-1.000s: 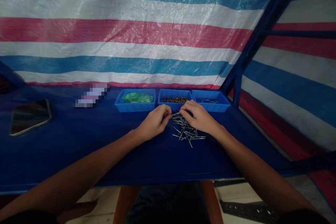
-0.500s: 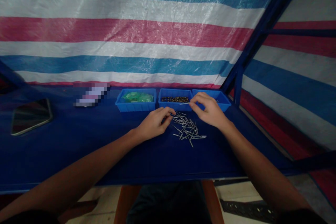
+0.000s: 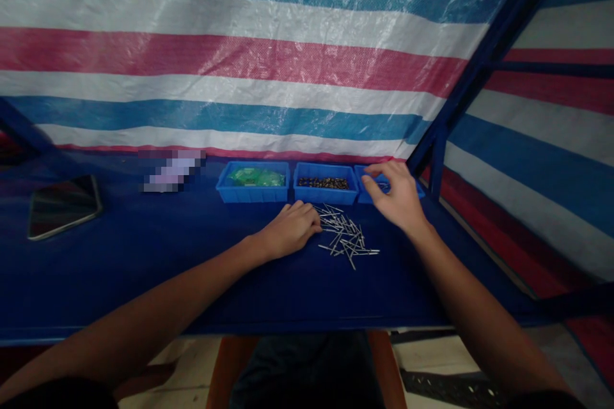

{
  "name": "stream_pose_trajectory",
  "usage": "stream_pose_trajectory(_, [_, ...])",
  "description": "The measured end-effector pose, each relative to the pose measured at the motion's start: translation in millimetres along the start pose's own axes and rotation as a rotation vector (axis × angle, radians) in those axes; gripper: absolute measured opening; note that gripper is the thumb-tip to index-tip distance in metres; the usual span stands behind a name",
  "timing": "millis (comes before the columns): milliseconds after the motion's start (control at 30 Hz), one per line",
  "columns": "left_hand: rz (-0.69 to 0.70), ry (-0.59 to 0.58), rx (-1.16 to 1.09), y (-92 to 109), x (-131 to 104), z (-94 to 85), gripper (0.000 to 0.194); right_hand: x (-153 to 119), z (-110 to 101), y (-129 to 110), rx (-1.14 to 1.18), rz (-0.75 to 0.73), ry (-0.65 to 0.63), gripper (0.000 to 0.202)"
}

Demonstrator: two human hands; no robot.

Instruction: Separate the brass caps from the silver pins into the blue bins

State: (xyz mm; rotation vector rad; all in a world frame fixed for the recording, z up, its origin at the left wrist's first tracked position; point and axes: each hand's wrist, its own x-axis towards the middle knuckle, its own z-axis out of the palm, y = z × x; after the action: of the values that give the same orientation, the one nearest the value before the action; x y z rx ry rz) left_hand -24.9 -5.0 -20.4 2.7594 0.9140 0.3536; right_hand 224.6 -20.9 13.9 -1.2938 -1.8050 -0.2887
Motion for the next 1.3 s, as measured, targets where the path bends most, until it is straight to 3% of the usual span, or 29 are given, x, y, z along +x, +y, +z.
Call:
stream_pose_trajectory(167, [-0.065, 0.065, 0.029, -5, 2, 0.6, 0.026, -13, 16, -43, 0.124, -0.261, -0.422, 0.014])
stream_pose_trajectory(300, [-0.029, 0.1, 0.023, -6, 2, -0.9, 0.03, -19, 23, -46, 0.111, -0.294, -0.515, 0.009])
stream_pose_trajectory(733, [0.069, 0.273, -0.127, -3, 1, 1.2, 0.02, -15, 27, -39, 0.117, -0.184, -0.399, 0.036])
stream_pose_trajectory(967, [0.056, 0.28, -0.121, -3, 1, -0.7, 0.02, -17, 26, -35, 0.272, -0.172, -0.39, 0.007])
stream_pose_trajectory(1100, [0.056, 0.261, -0.147, -4, 0, -1.5, 0.025, -11, 17, -35, 0.267, -0.227, -0.37, 0.014])
stream_pose_trajectory(1200, [0.1, 0.218, -0.2, -3, -3, -5.2, 0.021, -3, 4, -22, 0.212, -0.159, -0.243, 0.02])
stream_pose_trajectory(1300, [0.222, 0.091, -0.21, 0, -6, -10.7, 0.015, 2, -6, 11, 0.039, 0.03, -0.031, 0.021])
